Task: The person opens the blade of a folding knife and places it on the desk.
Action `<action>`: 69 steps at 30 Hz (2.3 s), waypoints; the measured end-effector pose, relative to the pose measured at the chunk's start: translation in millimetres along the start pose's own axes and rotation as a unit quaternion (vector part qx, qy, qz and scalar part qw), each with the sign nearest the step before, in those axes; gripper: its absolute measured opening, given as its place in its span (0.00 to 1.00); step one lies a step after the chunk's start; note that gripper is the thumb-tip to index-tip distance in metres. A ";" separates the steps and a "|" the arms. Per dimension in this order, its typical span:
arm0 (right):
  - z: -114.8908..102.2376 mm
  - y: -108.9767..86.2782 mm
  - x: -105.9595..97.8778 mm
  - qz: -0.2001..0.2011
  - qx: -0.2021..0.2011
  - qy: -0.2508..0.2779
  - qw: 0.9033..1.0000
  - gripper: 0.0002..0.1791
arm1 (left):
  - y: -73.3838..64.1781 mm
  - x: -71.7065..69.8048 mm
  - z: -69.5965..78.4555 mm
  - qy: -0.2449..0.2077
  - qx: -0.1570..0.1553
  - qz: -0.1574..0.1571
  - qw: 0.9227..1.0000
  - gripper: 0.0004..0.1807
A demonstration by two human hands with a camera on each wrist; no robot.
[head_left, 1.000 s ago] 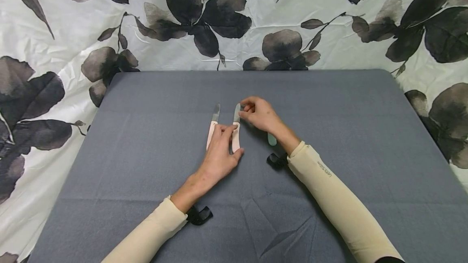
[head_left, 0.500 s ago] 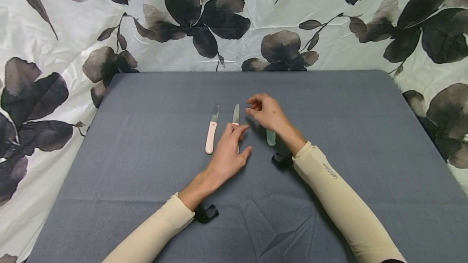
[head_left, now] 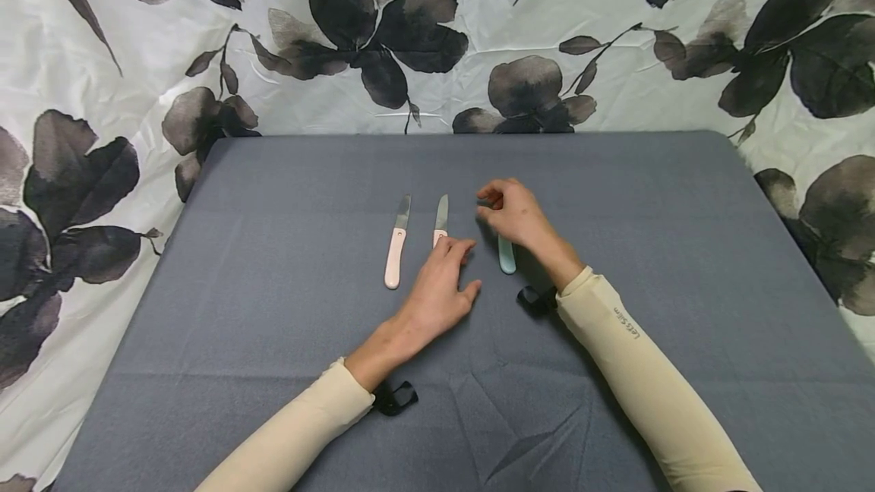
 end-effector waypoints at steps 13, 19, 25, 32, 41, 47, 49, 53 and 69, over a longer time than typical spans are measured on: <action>9.6 -1.1 -5.2 -0.049 0.001 -0.045 0.998 0.28 | 2.8 7.0 4.1 0.015 -0.010 -0.033 0.999 0.32; 12.1 -2.5 -9.5 -0.043 0.015 -0.049 0.998 0.27 | 4.6 8.5 5.8 0.020 -0.010 -0.050 0.999 0.32; 12.8 -2.9 -11.8 -0.029 0.048 -0.066 0.996 0.24 | 4.6 9.6 5.7 0.029 -0.002 -0.047 0.998 0.31; 11.0 -1.9 -11.1 -0.013 0.050 -0.075 0.996 0.21 | 4.5 9.9 7.7 0.034 0.003 -0.051 0.998 0.29; 12.1 -4.0 -9.8 -0.010 0.070 -0.062 0.996 0.19 | 11.8 13.5 11.1 0.069 0.014 -0.062 0.996 0.27; 10.5 -7.7 -12.2 -0.008 0.074 -0.065 0.995 0.17 | 17.2 14.8 12.8 0.086 0.005 -0.065 0.994 0.26; 10.9 -9.7 -13.5 -0.005 0.082 -0.077 0.994 0.13 | 18.4 15.4 12.9 0.087 -0.001 -0.065 0.994 0.26; 12.3 -14.0 -16.3 0.000 0.104 -0.113 0.988 0.13 | 20.2 16.4 12.7 0.088 -0.008 -0.065 0.994 0.25; 7.9 -18.0 -15.3 -0.028 0.095 -0.098 0.990 0.15 | 25.7 15.9 12.6 0.092 -0.014 -0.065 0.994 0.22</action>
Point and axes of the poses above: each hand's wrist, its own y-axis towards the middle knuckle, its own x-axis out of the palm, z = x × y, the point moved 3 cm from there along y, towards the middle knuckle, and after that the axes turned 8 degrees about y, right-handed, at the moved point
